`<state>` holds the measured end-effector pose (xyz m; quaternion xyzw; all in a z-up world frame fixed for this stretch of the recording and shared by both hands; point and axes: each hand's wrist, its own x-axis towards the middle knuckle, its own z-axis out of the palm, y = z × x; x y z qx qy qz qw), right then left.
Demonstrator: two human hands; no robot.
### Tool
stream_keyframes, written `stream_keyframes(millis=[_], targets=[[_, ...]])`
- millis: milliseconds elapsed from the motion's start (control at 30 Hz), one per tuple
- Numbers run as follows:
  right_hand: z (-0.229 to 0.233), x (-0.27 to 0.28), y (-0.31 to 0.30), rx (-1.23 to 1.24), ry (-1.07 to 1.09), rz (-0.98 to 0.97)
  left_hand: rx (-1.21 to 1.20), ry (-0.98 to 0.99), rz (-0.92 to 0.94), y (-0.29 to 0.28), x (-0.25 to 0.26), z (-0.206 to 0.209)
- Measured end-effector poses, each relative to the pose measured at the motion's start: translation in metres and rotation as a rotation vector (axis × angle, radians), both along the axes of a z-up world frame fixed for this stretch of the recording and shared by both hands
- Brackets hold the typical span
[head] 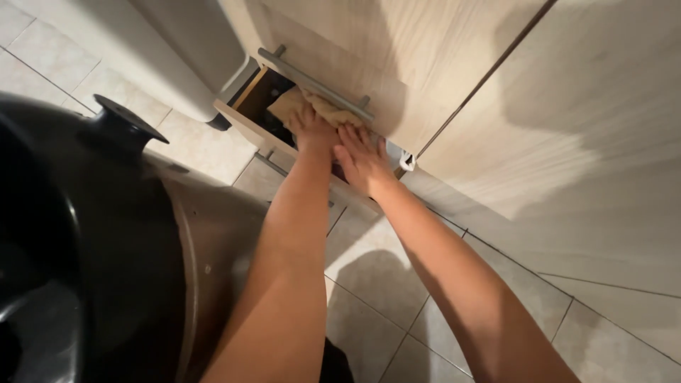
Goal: The person is wiping down a dining table and reorganizing decorative items and placemats.
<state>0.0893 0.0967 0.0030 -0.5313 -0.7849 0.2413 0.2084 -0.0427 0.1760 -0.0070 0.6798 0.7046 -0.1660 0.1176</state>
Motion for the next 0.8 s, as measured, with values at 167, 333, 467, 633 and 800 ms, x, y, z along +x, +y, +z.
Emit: stream_keyframes(millis=[167,333,467,633,800], targets=[[-0.018,0.001,0.022,-0.154,-0.118,0.008,0.084,-0.014,0.109,-0.002,-0.003,0.012],[-0.036,0.006,0.039,-0.24,-0.051,-0.003,0.018,-0.059,0.235,0.002,0.0,0.028],[-0.041,0.008,0.051,-0.356,0.113,0.021,0.057,-0.123,0.275,0.013,-0.01,0.01],[-0.083,0.008,0.051,-0.138,-0.072,-0.016,0.157,-0.112,0.266,-0.004,-0.003,0.007],[-0.002,0.027,-0.054,0.083,0.095,-0.09,0.902,-0.468,0.403,-0.079,0.016,-0.04]])
